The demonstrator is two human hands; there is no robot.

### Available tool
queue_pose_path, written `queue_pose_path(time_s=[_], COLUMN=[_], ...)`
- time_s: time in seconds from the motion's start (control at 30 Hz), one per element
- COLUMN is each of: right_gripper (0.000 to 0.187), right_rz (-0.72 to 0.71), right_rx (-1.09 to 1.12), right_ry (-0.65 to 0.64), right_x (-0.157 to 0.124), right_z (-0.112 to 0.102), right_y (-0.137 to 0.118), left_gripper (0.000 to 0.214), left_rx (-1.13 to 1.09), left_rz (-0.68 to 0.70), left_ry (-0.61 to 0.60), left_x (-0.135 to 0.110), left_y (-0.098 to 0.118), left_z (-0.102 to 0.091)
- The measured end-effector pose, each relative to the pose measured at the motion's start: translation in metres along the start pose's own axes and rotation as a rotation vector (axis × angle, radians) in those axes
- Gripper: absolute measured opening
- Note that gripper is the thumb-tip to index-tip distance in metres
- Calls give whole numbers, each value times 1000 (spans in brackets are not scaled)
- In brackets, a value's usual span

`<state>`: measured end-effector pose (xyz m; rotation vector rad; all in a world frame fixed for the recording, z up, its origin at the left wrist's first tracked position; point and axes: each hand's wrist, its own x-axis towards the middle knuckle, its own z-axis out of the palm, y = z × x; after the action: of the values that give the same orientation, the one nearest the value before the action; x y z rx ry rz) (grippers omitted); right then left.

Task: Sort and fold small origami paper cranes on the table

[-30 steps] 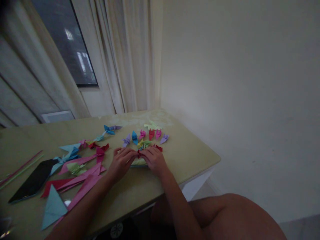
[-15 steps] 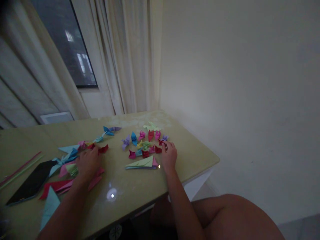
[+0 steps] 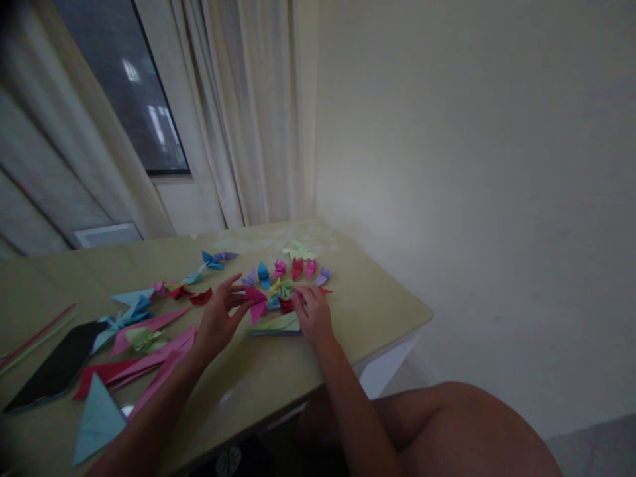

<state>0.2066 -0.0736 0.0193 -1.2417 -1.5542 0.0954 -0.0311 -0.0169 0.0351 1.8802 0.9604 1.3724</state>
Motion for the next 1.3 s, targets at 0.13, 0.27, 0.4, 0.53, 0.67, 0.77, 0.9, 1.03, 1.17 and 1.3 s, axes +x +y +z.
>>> queue_pose_path(time_s=[0.13, 0.27, 0.4, 0.53, 0.67, 0.77, 0.9, 1.03, 1.17, 1.3], right_gripper=[27, 22, 15, 14, 17, 17, 17, 16, 16, 18], right_rz=[-91, -157, -170, -176, -191, -210, -245, -251, -239, -60], right_rx=[86, 125, 117, 96, 98, 105, 105, 101, 65, -4], right_ry=[-128, -198, -247, -248, -225, -201, -167, -160, -84, 267], right_x=[-1, -2, -3, -3, -3, -3, -3, -2, -2, 4], right_z=[3, 6, 8, 8, 7, 7, 7, 7, 8, -7], right_y=[-6, -9, -9, -8, -9, -8, -6, -5, -3, 9], left_gripper=[55, 45, 38, 24, 10, 10, 10, 10, 16, 30], left_rx=[-40, -72, -77, 16, 110, 144, 150, 149, 183, 574], left_rz=[22, 48, 87, 144, 246, 278, 296, 292, 263, 72], left_ry=[-60, -137, -161, -124, -153, -161, -131, -157, -157, 40], left_x=[-6, -10, -15, -17, -15, -13, -15, -17, -10, 4], left_y=[3, 5, 9, 14, 18, 18, 14, 13, 9, -8], left_z=[10, 16, 23, 24, 21, 20, 20, 25, 19, -15])
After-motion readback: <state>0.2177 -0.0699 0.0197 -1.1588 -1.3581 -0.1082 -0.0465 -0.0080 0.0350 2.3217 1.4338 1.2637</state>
